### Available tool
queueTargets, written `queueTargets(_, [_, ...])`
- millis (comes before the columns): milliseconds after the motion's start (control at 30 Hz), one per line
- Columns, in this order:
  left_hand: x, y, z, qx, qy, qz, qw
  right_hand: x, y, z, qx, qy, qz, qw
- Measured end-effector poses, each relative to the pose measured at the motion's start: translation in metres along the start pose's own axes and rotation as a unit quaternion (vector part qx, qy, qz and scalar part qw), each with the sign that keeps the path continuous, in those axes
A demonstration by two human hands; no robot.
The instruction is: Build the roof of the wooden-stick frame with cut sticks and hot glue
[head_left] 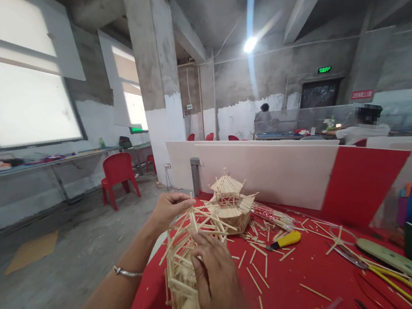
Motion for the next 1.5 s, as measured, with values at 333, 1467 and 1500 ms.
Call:
queueTargets(333, [0.0002,0.0011,0.0014,-0.007,0.002,0.005,1.000,0.0032,0.0002,0.0017,0.004,-0.005,-0.011,1.000])
queueTargets(1467, [-0.0006,0.0002,-0.0002,0.003,-0.003,0.002,1.000,0.0015,0.0006,0.0011,0.007,-0.004,-0.007,1.000])
queueTargets(1500, [-0.0002,0.0001,0.0000,0.004,-0.003,0.000,1.000,0.0016,0.0007,0.0014,0.007,-0.004,-0.006,1.000])
Point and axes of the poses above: each hand's wrist, its own y-axis towards the middle knuckle, its own x-axis out of the back of the hand, z = x × y, the point moved 9 cm from there along y, towards the middle knuckle, and after that the axes turned 1 degree about z, right-handed, at the moved point
